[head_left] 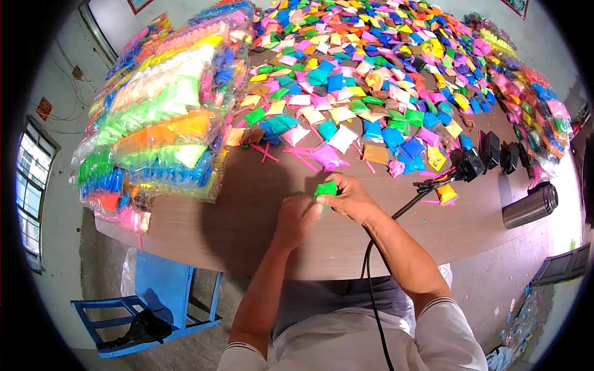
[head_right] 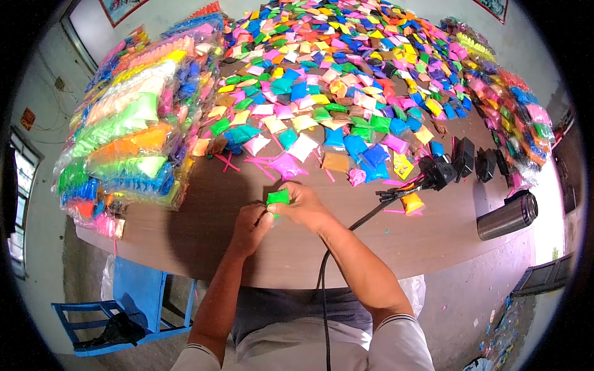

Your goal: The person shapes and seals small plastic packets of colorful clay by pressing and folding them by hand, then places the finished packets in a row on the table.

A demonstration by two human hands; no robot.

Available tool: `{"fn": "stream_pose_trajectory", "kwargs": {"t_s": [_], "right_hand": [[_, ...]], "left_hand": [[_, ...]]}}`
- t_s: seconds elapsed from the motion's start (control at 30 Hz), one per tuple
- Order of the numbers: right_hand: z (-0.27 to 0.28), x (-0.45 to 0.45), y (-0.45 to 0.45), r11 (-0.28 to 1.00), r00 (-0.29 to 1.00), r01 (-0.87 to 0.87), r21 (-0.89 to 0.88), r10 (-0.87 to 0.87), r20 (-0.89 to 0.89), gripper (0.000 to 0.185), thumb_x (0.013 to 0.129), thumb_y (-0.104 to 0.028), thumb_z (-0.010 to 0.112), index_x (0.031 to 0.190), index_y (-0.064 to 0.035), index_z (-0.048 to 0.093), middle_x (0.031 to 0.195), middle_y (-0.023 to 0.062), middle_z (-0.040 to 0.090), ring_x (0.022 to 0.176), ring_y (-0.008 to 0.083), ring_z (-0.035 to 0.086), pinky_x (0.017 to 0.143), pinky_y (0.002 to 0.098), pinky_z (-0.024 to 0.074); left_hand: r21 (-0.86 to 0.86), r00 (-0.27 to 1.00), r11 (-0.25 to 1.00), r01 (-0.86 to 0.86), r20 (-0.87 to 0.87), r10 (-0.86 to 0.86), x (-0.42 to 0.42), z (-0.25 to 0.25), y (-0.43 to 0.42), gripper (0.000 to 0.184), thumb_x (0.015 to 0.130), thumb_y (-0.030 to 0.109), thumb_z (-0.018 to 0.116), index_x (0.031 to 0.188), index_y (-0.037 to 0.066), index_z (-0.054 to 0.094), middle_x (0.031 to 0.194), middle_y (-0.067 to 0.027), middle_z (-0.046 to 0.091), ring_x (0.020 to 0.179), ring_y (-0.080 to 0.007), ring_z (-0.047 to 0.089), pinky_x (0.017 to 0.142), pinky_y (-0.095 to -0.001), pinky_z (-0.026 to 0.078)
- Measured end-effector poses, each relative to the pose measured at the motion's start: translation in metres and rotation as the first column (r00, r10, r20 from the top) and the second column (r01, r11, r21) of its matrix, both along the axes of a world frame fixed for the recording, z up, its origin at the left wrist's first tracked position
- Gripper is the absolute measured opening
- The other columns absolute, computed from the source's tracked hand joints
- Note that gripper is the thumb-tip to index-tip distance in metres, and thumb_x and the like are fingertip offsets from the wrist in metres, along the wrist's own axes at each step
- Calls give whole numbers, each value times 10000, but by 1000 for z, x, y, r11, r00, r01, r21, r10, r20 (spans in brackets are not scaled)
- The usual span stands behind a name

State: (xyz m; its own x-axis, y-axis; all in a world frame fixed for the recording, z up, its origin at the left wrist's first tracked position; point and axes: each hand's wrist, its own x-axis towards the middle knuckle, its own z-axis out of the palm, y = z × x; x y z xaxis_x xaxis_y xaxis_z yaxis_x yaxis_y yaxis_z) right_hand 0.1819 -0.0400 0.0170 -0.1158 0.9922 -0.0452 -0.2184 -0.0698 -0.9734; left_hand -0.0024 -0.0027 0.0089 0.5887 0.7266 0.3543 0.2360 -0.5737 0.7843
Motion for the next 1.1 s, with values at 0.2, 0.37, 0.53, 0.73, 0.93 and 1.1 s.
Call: {"fn": "stream_pose_trajectory", "kwargs": {"t_s": [0.2, 0.37, 0.53, 0.73, 0.93, 1.1], "right_hand": [[11, -2, -1, 998, 998, 44, -52, -46, -47, 150, 882, -164, 693, 961, -69, 608, 733, -22, 576, 483, 30, 376, 408, 205, 249], [-9, 5, 5, 996, 995, 28, 83, -36, 90, 123, 900, -116, 634, 998, -43, 623, 812, -19, 625, 695, 49, 536, 602, 230, 432], [-3, 0, 1, 995, 998, 54, 85, -55, 11, 130, 899, -131, 642, 988, -37, 627, 813, -19, 624, 696, 45, 537, 594, 223, 427], [12, 9, -1, 996, 995, -71, -56, 75, 72, 168, 893, -211, 659, 1004, -88, 631, 825, -43, 617, 696, 35, 524, 555, 209, 399], [8, 10, 1, 990, 979, -128, -55, 135, 155, 197, 868, -244, 687, 1003, -115, 623, 822, -72, 604, 705, 30, 519, 552, 204, 393], [7, 8, 0, 996, 985, -94, -6, 94, 143, 186, 879, -246, 679, 992, -110, 623, 823, -70, 603, 700, 25, 515, 553, 205, 389]], "left_hand": [[8, 998, 1000, 24, 58, -25, 1, 1, -3, 342, 918, 256, 468, 675, 41, 577, 696, -134, 567, 704, -329, 553, 664, -436, 402], [13, 995, 1000, -17, 100, 16, 3, -9, -2, 353, 921, 274, 476, 663, 49, 562, 673, -114, 536, 706, -309, 542, 713, -414, 380], [64, 1000, 998, -17, -6, 18, 3, -2, -3, 351, 911, 270, 499, 646, 40, 503, 647, -111, 493, 673, -318, 509, 714, -413, 381], [-37, 999, 999, -34, -1, 34, -5, -9, -1, 362, 948, 277, 483, 702, 32, 582, 725, -102, 579, 769, -284, 556, 797, -381, 399], [-92, 1000, 996, 10, -16, -12, -6, -5, 0, 370, 953, 293, 466, 703, 45, 581, 727, -107, 586, 792, -293, 559, 802, -385, 403], [-53, 999, 997, -53, 4, 53, -3, -8, -2, 359, 944, 283, 463, 704, 48, 587, 726, -109, 592, 787, -303, 564, 801, -393, 404]]}}
